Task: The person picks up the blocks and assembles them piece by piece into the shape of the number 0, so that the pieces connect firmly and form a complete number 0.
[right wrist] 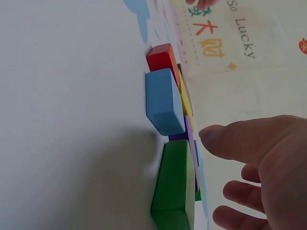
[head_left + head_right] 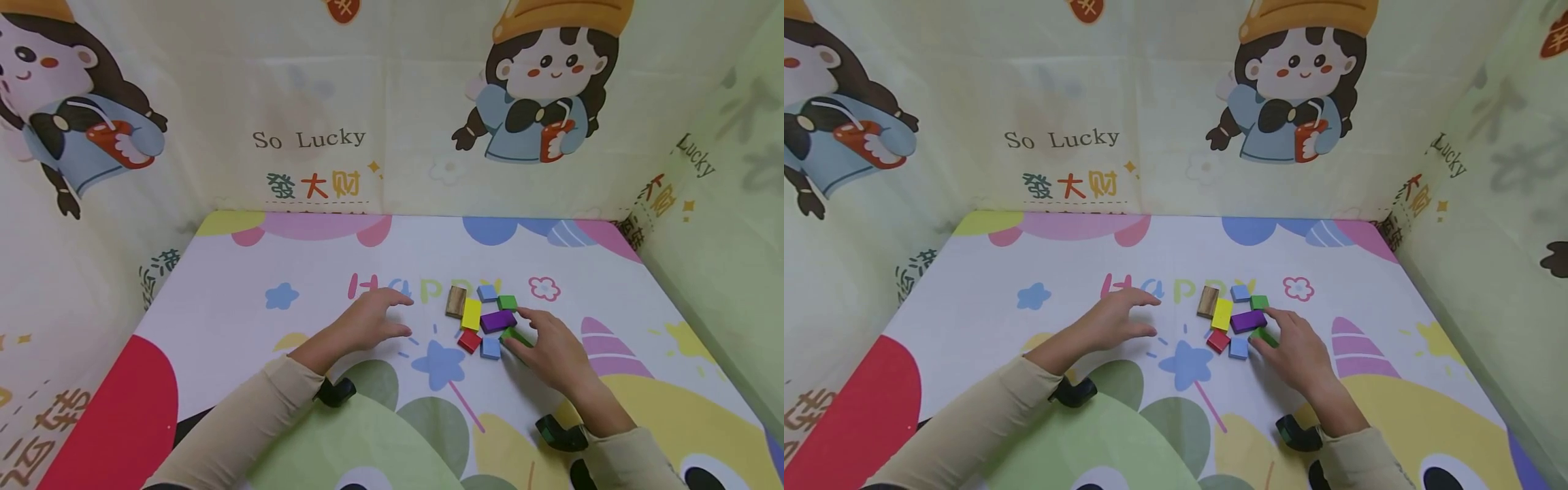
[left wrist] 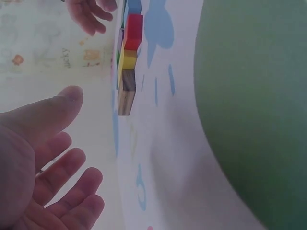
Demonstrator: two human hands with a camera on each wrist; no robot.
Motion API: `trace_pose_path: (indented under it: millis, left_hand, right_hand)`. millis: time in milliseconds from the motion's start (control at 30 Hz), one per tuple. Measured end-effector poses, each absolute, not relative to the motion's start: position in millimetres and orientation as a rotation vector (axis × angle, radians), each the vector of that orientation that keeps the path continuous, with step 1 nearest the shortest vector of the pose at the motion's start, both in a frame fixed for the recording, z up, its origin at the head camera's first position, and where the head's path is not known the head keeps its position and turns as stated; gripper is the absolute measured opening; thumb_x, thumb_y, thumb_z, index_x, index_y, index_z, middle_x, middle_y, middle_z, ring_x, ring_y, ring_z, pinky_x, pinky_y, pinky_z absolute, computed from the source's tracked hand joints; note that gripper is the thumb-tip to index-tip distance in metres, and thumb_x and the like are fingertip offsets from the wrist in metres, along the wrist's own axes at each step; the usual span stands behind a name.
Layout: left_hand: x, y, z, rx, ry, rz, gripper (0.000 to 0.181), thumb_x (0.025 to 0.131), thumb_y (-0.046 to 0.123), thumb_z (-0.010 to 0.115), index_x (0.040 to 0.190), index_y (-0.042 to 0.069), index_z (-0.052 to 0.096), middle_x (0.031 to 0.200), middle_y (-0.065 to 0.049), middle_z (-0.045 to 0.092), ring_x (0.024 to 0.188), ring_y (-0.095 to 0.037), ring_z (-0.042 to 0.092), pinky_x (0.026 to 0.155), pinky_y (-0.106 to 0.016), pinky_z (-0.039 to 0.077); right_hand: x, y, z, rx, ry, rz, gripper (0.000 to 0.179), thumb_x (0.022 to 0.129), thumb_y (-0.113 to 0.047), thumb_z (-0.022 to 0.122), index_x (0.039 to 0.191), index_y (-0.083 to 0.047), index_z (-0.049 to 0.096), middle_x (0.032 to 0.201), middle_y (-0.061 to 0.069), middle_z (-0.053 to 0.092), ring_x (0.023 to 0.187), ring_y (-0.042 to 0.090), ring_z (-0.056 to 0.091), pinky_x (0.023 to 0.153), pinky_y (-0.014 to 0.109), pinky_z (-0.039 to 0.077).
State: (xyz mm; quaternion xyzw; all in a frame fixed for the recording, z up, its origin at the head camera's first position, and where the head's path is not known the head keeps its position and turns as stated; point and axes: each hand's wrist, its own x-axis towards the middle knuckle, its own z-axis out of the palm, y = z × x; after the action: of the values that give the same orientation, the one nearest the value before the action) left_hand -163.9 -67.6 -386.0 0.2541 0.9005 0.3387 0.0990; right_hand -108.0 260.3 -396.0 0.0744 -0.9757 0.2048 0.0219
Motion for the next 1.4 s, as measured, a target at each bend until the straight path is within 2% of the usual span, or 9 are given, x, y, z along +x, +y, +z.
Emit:
trace_pose_path:
  millis: [167, 367, 633, 1133, 1400]
  left_hand:
    - [-165, -61, -387, 0.82, 2.641, 1.011, 0.048, 0.087, 0.021, 0.08, 0.13, 0.007, 0.065, 0.131, -0.006, 0.062, 0.127, -0.025, 0.054, 0.104, -0.04, 0.043]
    - [-167, -52, -386, 0.796, 2.629, 0.947, 0.05, 0.087, 0.025, 0.08, 0.133, 0.011, 0.064, 0.133, -0.004, 0.061, 0.122, -0.022, 0.056, 0.099, -0.037, 0.047]
    - [-166, -37, -387, 0.752, 2.594, 0.923, 0.049, 0.088, 0.025, 0.079, 0.133, 0.014, 0.064, 0.133, -0.002, 0.06, 0.122, -0.022, 0.055, 0.096, -0.035, 0.049]
    - [-162, -3, -386, 0.757, 2.559, 0.844, 0.051, 0.086, 0.026, 0.081, 0.134, 0.018, 0.066, 0.133, 0.002, 0.06, 0.124, -0.016, 0.053, 0.096, -0.029, 0.048]
    - [-160, 8, -388, 0.847, 2.55, 0.813, 0.047, 0.088, 0.025, 0.08, 0.132, 0.015, 0.067, 0.131, 0.002, 0.062, 0.125, -0.015, 0.052, 0.1, -0.028, 0.045]
  right_hand:
    - [-107, 264, -400, 0.229, -3.02, 0.644, 0.064, 0.088, -0.026, 0.077, 0.137, 0.007, 0.053, 0.127, 0.029, 0.058, 0.113, 0.046, 0.056, 0.091, 0.061, 0.046]
    - [-108, 267, -404, 0.197, -3.052, 0.632, 0.06, 0.087, -0.024, 0.077, 0.134, 0.007, 0.055, 0.117, 0.025, 0.064, 0.102, 0.041, 0.062, 0.083, 0.057, 0.051]
    - [-107, 266, -406, 0.161, -3.075, 0.655, 0.055, 0.087, -0.021, 0.077, 0.13, 0.006, 0.058, 0.104, 0.017, 0.069, 0.094, 0.035, 0.064, 0.08, 0.052, 0.053]
    - [-106, 264, -404, 0.143, -3.123, 0.676, 0.053, 0.087, -0.023, 0.078, 0.128, 0.006, 0.059, 0.108, 0.02, 0.067, 0.095, 0.036, 0.063, 0.08, 0.051, 0.054]
    - [-107, 265, -404, 0.145, -3.134, 0.681, 0.054, 0.087, -0.023, 0.078, 0.128, 0.006, 0.059, 0.111, 0.021, 0.066, 0.097, 0.036, 0.063, 0.081, 0.052, 0.054]
